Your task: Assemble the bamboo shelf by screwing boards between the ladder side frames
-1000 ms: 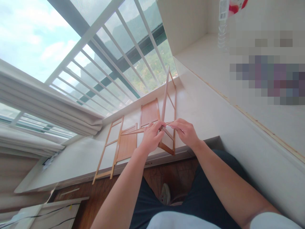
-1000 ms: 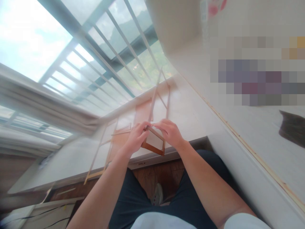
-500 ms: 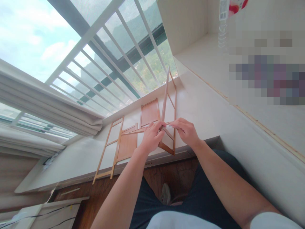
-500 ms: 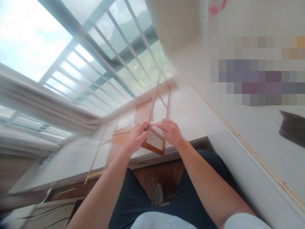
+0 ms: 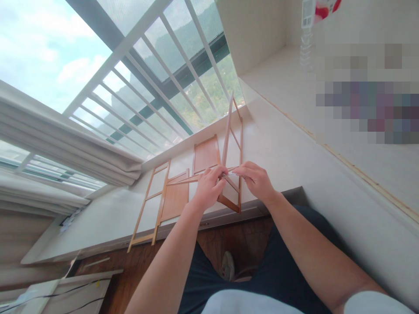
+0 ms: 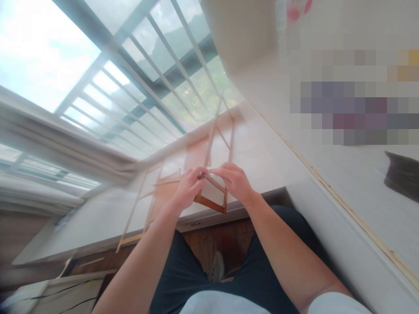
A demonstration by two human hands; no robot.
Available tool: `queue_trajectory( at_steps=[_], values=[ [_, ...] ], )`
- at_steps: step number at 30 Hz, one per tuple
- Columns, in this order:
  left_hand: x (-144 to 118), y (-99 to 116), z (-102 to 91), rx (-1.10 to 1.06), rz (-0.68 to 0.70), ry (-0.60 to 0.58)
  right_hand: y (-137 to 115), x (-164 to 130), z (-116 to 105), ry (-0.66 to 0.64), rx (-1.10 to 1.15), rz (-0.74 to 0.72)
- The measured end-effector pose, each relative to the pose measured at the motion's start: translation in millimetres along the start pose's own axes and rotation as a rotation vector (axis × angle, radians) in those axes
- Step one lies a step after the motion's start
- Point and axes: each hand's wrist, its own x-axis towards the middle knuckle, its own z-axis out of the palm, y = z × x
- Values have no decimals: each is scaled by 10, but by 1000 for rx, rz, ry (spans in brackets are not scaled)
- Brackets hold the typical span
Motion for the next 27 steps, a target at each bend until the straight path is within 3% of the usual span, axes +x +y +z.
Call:
queue_trajectory(
  at_steps=[27],
  values=[
    [4,-6,13,-12,25,3,-17,-14,28,34,-12,-28]
  ],
)
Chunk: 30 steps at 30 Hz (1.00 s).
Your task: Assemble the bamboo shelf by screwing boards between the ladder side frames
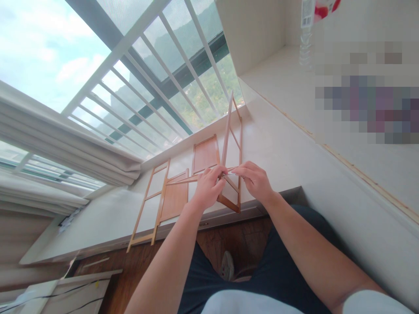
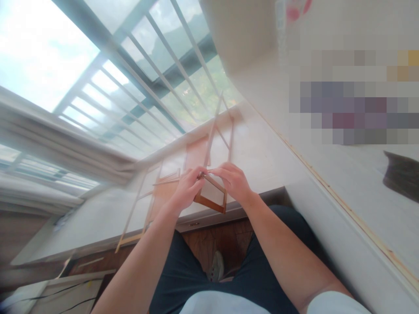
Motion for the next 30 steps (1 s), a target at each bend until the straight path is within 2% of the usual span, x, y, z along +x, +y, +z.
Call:
queue_trajectory(
  at_steps=[11,24,30],
  values=[
    [1,4,4,-1,-2,0,34,18,-11,2,-39,-67],
    [15,12,2,4,-9,1,4,6,4,38,-17,-52],
    [11,-2,1,9,0,-1,17,6,3,11,-20,-43]
  ],
)
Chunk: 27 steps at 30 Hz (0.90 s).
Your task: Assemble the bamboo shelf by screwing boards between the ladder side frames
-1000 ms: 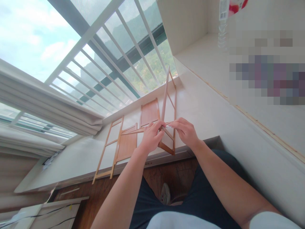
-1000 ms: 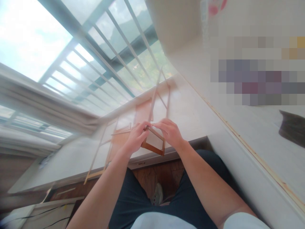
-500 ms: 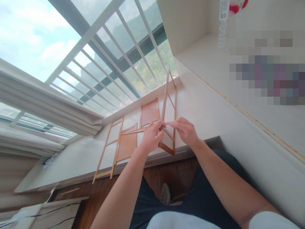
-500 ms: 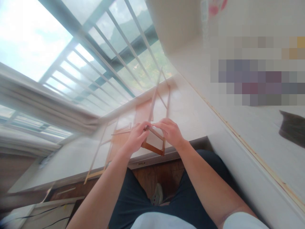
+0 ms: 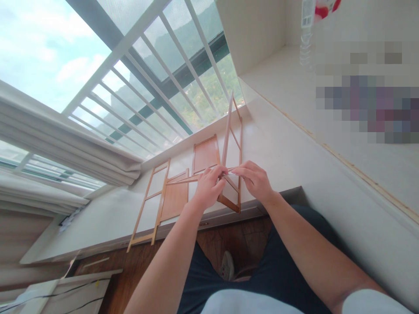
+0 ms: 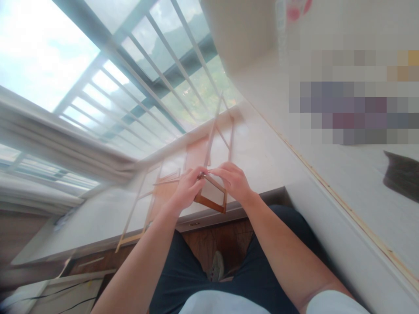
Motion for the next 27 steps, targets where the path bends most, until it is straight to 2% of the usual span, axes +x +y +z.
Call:
queue_trajectory(
  at_steps=[8,18,27],
  values=[
    [-5,-10,8,4,16,-3,2,28,-19,-11,-27,-61],
    [7,-2,-4,3,6,-5,69,32,-12,-35,24,-8],
    [-6,12,-13,12,3,-7,10,109,-55,-57,1,-69]
  ],
)
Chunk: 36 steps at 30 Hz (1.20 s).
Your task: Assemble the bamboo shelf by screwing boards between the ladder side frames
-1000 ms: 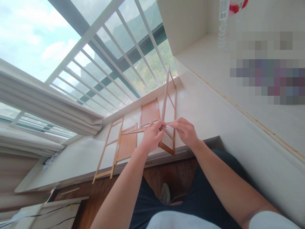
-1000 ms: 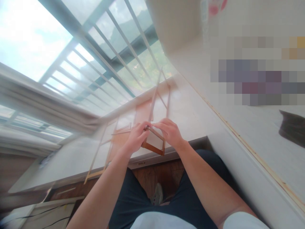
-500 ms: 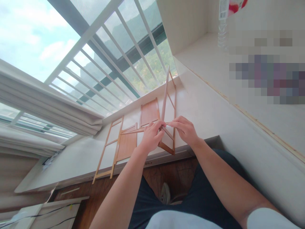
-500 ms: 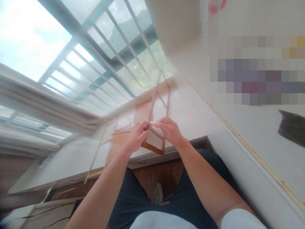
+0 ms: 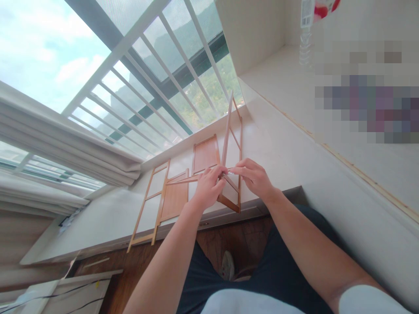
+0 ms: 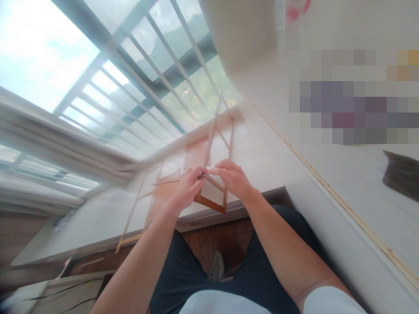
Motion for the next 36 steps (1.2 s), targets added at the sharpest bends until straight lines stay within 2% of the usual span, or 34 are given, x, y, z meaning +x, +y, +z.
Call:
queue_trajectory(
  at_steps=[11,14,18,20,29,36],
  values=[
    [3,-54,-5,-9,-5,2,-63,-41,98,-3,72,143],
    [0,-41,-8,-14,-10,1,-119,-38,110,22,158,288],
    [-6,-10,-18,-3,-39,-10,-190,-11,103,4,305,574],
    [-5,-1,-21,0,-36,-10,-215,8,102,-11,351,637],
    [6,23,-1,6,-17,-4,-201,-33,238,-33,513,698],
    [4,34,0,-2,-15,-1,-217,-18,198,69,424,633]
  ],
)
